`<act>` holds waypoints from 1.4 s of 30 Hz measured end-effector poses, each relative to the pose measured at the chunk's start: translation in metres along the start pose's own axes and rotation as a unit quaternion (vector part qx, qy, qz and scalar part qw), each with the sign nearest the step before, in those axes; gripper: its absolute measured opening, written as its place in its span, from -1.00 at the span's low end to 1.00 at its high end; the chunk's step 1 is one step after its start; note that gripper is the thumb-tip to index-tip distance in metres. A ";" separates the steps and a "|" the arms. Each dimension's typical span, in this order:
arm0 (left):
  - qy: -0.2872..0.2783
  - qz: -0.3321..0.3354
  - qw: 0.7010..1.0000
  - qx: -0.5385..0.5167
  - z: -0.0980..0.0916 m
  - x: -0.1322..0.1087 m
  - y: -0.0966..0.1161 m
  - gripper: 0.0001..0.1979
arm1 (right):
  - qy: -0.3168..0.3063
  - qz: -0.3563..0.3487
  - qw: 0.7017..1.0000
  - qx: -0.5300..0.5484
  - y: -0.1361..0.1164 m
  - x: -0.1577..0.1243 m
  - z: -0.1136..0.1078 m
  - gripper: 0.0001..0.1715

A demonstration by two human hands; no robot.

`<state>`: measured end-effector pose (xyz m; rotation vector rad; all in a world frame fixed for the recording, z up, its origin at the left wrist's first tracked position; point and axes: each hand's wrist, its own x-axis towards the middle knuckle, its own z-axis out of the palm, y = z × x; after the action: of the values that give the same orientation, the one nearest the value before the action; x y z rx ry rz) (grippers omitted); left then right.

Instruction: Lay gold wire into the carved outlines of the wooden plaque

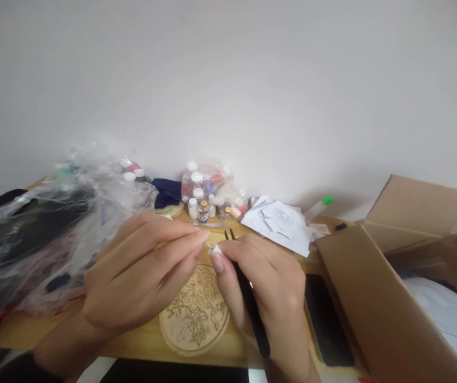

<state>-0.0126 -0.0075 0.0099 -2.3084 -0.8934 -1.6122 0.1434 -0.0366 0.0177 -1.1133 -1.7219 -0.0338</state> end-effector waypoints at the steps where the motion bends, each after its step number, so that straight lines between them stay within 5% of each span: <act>1: 0.001 -0.005 1.000 -0.004 0.000 0.001 0.000 -0.81 | 0.018 0.027 0.999 0.003 -0.001 -0.001 0.001 -0.88; 7: -0.002 -0.016 1.000 -0.012 -0.001 0.001 0.002 -0.89 | -0.091 -0.033 0.993 0.068 0.009 0.006 -0.008 -0.87; 14: 0.000 -0.028 0.999 -0.029 0.000 -0.002 0.003 -0.90 | -0.128 0.006 0.986 0.102 0.009 0.008 -0.011 -0.81; 26: -0.010 0.006 1.000 0.003 -0.003 -0.005 0.006 -0.85 | -0.105 0.052 0.981 0.152 0.011 0.004 -0.007 -0.77; 42: -0.001 0.004 1.000 0.010 -0.001 -0.005 0.005 -0.85 | -0.170 0.097 0.958 0.208 0.021 0.001 -0.009 -0.67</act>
<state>-0.0116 -0.0133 0.0067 -2.2970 -0.8948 -1.5909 0.1646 -0.0282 0.0133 -1.0007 -1.7966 0.6497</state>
